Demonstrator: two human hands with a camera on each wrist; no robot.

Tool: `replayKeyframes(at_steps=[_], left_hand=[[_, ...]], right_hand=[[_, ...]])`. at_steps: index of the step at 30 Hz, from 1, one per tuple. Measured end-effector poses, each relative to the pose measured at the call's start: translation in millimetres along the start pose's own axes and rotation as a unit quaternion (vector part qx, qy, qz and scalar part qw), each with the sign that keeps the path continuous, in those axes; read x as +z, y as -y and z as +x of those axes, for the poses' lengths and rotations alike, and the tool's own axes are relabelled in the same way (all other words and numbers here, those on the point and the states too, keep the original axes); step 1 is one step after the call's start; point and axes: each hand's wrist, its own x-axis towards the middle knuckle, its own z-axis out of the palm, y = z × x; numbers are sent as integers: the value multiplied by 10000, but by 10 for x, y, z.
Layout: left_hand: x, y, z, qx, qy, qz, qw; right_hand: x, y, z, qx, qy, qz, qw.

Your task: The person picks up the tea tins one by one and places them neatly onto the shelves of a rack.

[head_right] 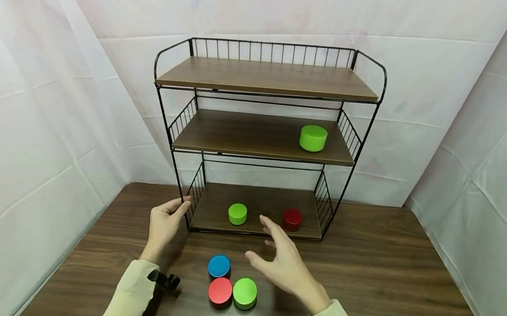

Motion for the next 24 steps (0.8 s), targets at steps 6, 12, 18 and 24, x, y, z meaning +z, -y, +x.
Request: replayKeyframes(at_steps=[6,12,18,24], left_hand=[[16,242,60,-87,37,38,9999],[3,259,64,-62,83,-25,9999],[1,248,62,-42,54,6,10000],[-2,234,62,-27,77,21,10000]], right_hand=[[73,-35,28,70,209,-72,9997],[140,-64,75,311,462,39,9984],[211,-76,139,427,787,120,9959],[265,-91,210,453,1142,69,9924]])
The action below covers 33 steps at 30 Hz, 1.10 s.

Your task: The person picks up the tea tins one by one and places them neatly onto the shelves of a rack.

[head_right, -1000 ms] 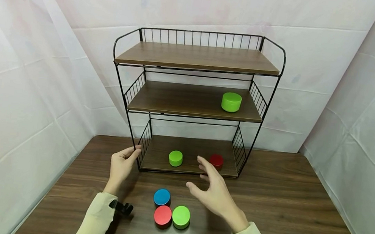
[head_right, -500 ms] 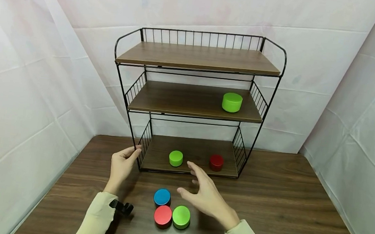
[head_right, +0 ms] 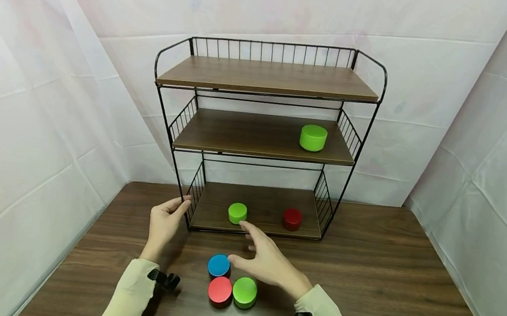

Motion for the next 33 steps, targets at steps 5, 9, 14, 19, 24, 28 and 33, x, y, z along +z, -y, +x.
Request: replayKeyframes(at_steps=[5,9,14,19,24,28,33], left_hand=[[-2,14,-5,-2,11,37,10000],[-1,30,-5,-13,-63,47,10000],[21,-1,5,-65,-141,8,9999],[21,-186,-34,-135,-84,-45,9999],[-18,-369,-86,-52,-23,-39,10000],[-27,-380,-95,-64,-3,-37,10000],[-24,-363,-94,-58,-13,-50,10000]], right_hand=[[-2,-2,56,-104,243,-134,9996],[-21,12,98,-155,448,-189,9987],[-45,17,169,-102,632,-283,9975],[-54,12,229,-14,877,-251,9958],[-26,30,300,0,1062,-134,9943],[19,28,348,1,1222,-53,9925],[78,-14,378,21,1394,-40,9902]])
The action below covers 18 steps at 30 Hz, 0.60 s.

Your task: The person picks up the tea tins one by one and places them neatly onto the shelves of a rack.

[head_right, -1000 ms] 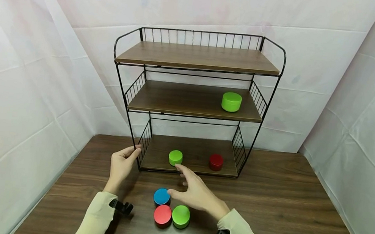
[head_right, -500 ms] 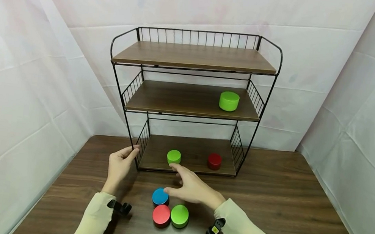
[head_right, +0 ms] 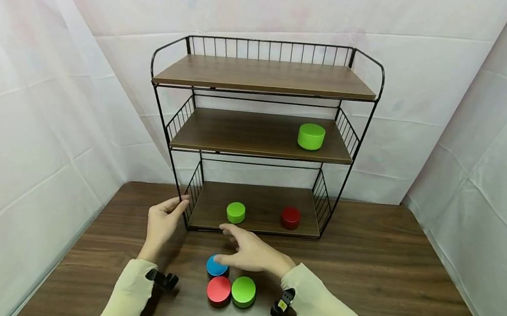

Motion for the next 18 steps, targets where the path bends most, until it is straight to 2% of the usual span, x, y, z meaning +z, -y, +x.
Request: replayKeyframes(at_steps=[2,9,18], left_hand=[[8,27,11,-43,-4,11,10000],[43,346,93,-21,-12,24,10000],[26,345,91,26,55,56,10000]], right_hand=[[13,-17,10,8,68,-14,10000],[20,-47,26,4,338,-87,9994],[37,-136,34,-67,555,-183,9983]])
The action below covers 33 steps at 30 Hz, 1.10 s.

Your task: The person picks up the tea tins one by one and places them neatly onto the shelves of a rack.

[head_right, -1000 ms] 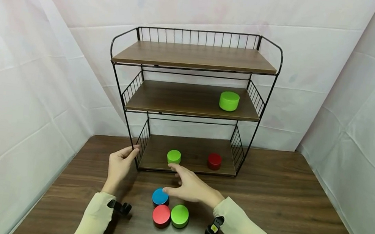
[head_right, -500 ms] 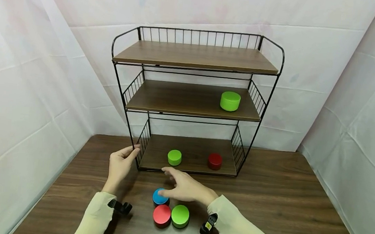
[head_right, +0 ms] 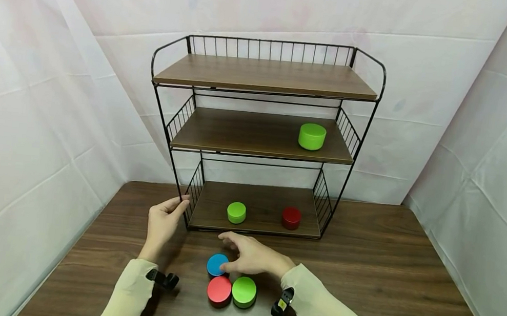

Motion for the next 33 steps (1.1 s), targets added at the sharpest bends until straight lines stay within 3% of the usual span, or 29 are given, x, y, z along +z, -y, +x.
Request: replayKeyframes(at_steps=[17,33], left_hand=[[-10,-1,-9,-11,18,56,10000],[39,-14,-2,-114,-174,91,9997]], right_hand=[[55,21,41,89,300,-390,9988],[72,-19,115,164,609,-650,9959]])
